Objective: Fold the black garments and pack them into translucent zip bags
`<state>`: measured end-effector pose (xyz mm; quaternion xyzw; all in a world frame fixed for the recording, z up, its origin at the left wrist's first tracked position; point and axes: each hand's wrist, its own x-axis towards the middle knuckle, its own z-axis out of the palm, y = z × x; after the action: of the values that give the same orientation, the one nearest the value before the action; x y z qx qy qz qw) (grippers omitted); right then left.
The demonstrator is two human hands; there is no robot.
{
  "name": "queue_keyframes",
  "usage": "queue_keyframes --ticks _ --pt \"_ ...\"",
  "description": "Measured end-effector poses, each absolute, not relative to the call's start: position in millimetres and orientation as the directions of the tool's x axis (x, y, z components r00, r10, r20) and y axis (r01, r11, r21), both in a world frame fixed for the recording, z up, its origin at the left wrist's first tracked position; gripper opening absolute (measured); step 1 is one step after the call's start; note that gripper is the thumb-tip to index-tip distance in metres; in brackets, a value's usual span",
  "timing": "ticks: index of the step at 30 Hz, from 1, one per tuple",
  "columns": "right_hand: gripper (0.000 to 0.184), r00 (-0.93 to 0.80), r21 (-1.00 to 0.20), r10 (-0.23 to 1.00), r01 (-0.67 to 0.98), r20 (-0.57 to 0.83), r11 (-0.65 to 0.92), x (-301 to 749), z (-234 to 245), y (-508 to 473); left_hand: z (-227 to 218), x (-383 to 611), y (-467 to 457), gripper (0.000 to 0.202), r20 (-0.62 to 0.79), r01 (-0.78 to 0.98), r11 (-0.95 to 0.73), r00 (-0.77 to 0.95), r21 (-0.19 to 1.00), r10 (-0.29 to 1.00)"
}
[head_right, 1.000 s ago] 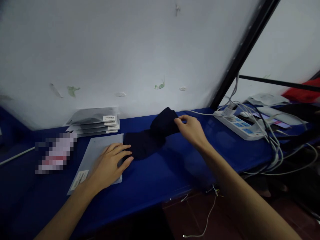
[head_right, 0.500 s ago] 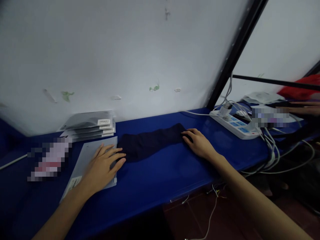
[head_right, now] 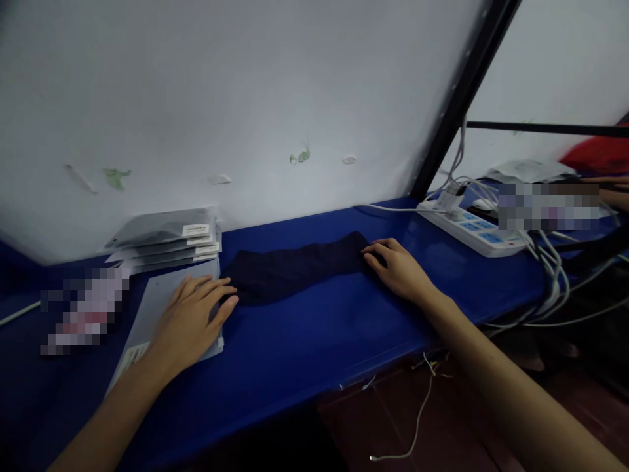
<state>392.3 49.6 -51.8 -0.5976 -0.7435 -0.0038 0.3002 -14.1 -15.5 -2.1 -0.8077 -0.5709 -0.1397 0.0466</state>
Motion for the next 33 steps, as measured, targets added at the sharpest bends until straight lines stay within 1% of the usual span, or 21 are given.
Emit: queue_keyframes --ticks 6,10,14,20,27,33 --pt "0.033 -0.123 -0.339 0.887 0.894 0.445 0.294 391.0 -47.4 48.0 0.1 -11.2 -15.5 0.042 0.273 0.939 -0.321 0.280 0.119 0.920" --pt "0.030 -0.126 -0.337 0.885 0.893 0.448 0.298 393.3 -48.1 49.6 -1.1 -11.4 -14.4 0.048 0.257 0.941 -0.303 0.259 0.150 0.931" --pt "0.029 -0.121 -0.323 0.887 0.902 0.445 0.286 394.1 -47.9 50.0 -2.1 -11.3 -13.6 0.052 0.256 0.942 -0.302 0.259 0.144 0.931" --pt "0.030 -0.111 -0.308 0.891 0.914 0.439 0.265 391.1 -45.4 47.9 -3.3 -11.6 -13.5 0.052 0.276 0.942 -0.309 0.266 0.129 0.924" --pt "0.029 -0.155 -0.300 0.873 0.899 0.463 0.319 392.7 -47.0 47.9 -2.4 -12.6 -13.6 0.053 0.252 0.943 -0.294 0.249 0.159 0.935" --pt "0.032 -0.164 -0.302 0.865 0.892 0.474 0.335 393.0 -48.1 46.9 -0.3 -12.5 -14.2 0.055 0.238 0.943 -0.285 0.241 0.174 0.941"
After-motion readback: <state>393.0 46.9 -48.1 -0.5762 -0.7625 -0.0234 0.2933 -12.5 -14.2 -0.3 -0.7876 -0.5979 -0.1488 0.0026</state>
